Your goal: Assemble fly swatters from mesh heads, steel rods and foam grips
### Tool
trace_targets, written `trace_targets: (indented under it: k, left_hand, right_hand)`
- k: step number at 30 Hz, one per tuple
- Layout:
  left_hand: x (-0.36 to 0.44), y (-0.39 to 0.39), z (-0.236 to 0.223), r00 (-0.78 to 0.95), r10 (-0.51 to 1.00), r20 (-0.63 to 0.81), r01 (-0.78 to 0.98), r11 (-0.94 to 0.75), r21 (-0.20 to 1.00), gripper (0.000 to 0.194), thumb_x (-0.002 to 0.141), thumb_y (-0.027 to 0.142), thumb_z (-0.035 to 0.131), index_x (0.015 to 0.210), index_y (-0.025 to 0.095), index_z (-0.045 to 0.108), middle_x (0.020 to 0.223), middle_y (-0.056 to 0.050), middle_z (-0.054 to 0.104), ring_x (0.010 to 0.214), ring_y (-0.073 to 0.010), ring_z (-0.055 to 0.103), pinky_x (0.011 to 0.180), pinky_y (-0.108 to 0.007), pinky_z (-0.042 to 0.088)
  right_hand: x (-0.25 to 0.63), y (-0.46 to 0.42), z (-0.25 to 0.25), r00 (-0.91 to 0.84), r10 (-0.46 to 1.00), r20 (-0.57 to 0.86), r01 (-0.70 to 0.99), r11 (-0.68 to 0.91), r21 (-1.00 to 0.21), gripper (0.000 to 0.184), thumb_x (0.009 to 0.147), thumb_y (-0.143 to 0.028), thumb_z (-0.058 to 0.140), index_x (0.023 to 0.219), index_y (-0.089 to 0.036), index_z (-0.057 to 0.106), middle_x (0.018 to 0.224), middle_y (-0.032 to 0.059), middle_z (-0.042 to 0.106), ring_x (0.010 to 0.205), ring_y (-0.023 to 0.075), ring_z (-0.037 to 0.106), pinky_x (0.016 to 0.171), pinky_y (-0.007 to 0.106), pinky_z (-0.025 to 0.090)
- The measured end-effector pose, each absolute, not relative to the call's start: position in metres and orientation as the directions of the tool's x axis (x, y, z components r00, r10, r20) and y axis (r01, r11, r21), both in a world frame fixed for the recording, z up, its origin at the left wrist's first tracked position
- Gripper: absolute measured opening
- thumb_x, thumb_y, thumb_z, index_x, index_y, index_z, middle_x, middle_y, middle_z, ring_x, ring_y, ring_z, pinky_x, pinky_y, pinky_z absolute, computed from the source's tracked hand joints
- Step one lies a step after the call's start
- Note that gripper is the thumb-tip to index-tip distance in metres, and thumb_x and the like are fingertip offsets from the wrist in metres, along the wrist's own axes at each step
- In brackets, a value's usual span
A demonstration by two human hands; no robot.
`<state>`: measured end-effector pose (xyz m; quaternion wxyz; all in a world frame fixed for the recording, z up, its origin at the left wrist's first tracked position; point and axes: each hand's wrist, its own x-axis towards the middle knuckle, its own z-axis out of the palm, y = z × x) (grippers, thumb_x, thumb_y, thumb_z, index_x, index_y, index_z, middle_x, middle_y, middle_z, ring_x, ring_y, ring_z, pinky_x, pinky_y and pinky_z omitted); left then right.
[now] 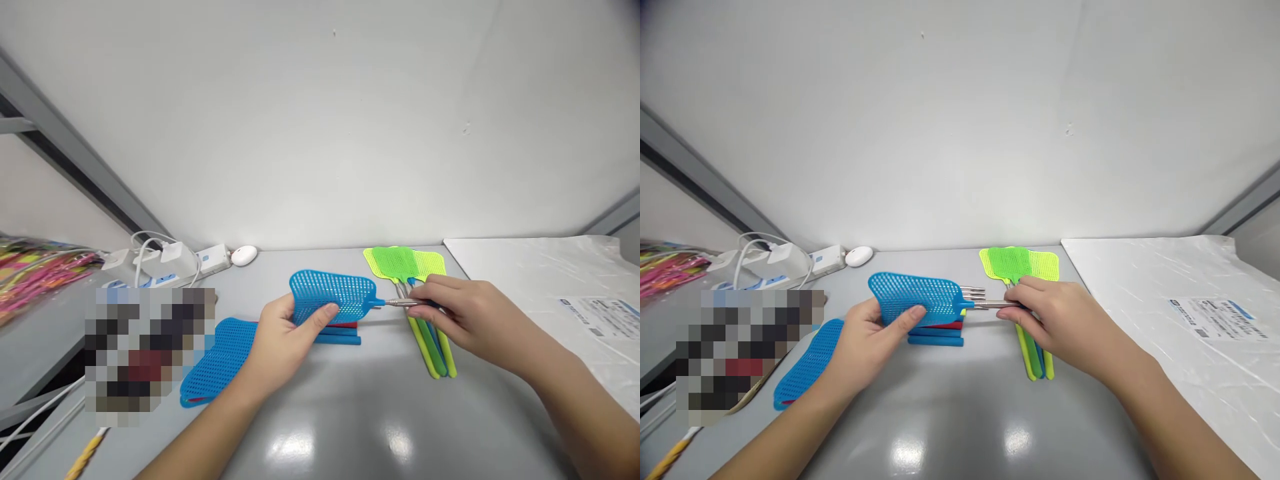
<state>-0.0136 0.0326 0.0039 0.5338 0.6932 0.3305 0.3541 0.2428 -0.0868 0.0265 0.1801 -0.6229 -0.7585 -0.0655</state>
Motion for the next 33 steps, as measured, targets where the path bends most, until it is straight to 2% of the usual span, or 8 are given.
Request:
trace_targets:
  k: [2,5,8,12,15,23,27,33]
  left_hand:
    - [-0.012,0.031,0.002,0.428,0.866,0.260,0.108,-0.334,0.936,0.016,0.082,0.032,0.069,0.096,0.022,0.070,0.105,-0.005,0.069,0.102,-0.0240,0.062,0.092,-0.035,0.049]
    - [-0.008,0.027,-0.004,0.221,0.890,0.400,0.106,-0.429,0.897,0.044,0.080,0.024,0.068,0.122,0.028,0.055,0.124,-0.005,0.056,0.113,-0.0214,0.054,0.097,-0.033,0.045]
    - [-0.005,0.019,-0.009,0.069,0.934,0.350,0.011,-0.352,0.936,0.063,0.079,0.023,0.068,0.134,0.032,0.039,0.134,-0.006,0.046,0.118,-0.0196,0.050,0.095,-0.031,0.046]
    - [-0.001,0.005,-0.014,0.299,0.951,0.083,-0.287,0.007,0.958,0.044,0.085,0.026,0.061,0.127,0.029,0.047,0.124,-0.006,0.057,0.114,-0.0212,0.056,0.097,-0.036,0.046]
    - [0.002,-0.004,-0.018,0.592,0.804,-0.050,-0.297,0.276,0.914,0.027,0.084,0.031,0.064,0.108,0.021,0.060,0.115,-0.009,0.063,0.101,-0.0229,0.061,0.089,-0.038,0.049]
    - [0.009,-0.007,-0.018,0.577,0.814,-0.063,-0.368,0.329,0.870,0.035,0.096,0.044,0.050,0.118,0.021,0.065,0.106,-0.008,0.063,0.085,-0.0168,0.059,0.077,-0.033,0.048]
    - [0.008,-0.006,-0.018,0.580,0.814,-0.028,-0.366,0.291,0.884,0.030,0.095,0.041,0.052,0.110,0.020,0.069,0.105,-0.009,0.066,0.091,-0.0197,0.061,0.077,-0.032,0.049]
    - [0.004,-0.008,-0.020,0.600,0.799,0.042,-0.304,0.179,0.936,0.028,0.097,0.040,0.049,0.109,0.024,0.069,0.113,-0.008,0.069,0.101,-0.0226,0.062,0.088,-0.037,0.049]
  right_hand:
    - [0.245,-0.086,0.025,-0.157,0.907,0.390,0.972,0.212,-0.101,0.026,0.099,-0.039,0.045,0.096,-0.023,0.065,0.079,0.0011,0.063,0.056,0.0110,0.054,0.051,0.025,0.036]
    - [0.240,-0.084,0.020,-0.165,0.844,0.510,0.978,0.207,-0.027,0.023,0.098,-0.035,0.049,0.096,-0.021,0.067,0.078,0.0018,0.063,0.057,0.0111,0.052,0.052,0.026,0.036]
    - [0.229,-0.081,0.014,-0.141,0.775,0.616,0.984,0.180,-0.002,0.018,0.096,-0.032,0.054,0.093,-0.020,0.067,0.077,0.0017,0.063,0.058,0.0107,0.054,0.052,0.025,0.036]
    - [0.219,-0.080,0.007,-0.101,0.733,0.673,0.988,0.152,-0.017,0.013,0.094,-0.027,0.057,0.092,-0.018,0.066,0.078,0.0015,0.065,0.058,0.0097,0.055,0.051,0.025,0.035]
    - [0.213,-0.080,0.003,-0.075,0.713,0.697,0.992,0.128,-0.024,0.011,0.094,-0.026,0.058,0.094,-0.018,0.066,0.078,0.0014,0.065,0.059,0.0101,0.055,0.052,0.025,0.035]
    - [0.180,-0.085,-0.001,-0.177,0.737,0.653,0.983,0.163,0.081,0.017,0.096,-0.030,0.054,0.090,-0.018,0.065,0.073,0.0017,0.064,0.062,0.0137,0.055,0.055,0.029,0.030]
    - [0.173,-0.089,-0.002,-0.128,0.800,0.586,0.982,0.187,-0.041,0.023,0.100,-0.031,0.045,0.092,-0.020,0.064,0.070,-0.0002,0.060,0.058,0.0125,0.053,0.051,0.029,0.028]
    - [0.167,-0.091,-0.002,0.005,0.945,0.326,0.862,0.161,-0.480,0.029,0.101,-0.032,0.037,0.086,-0.023,0.060,0.074,-0.0006,0.058,0.060,0.0125,0.055,0.053,0.025,0.035]
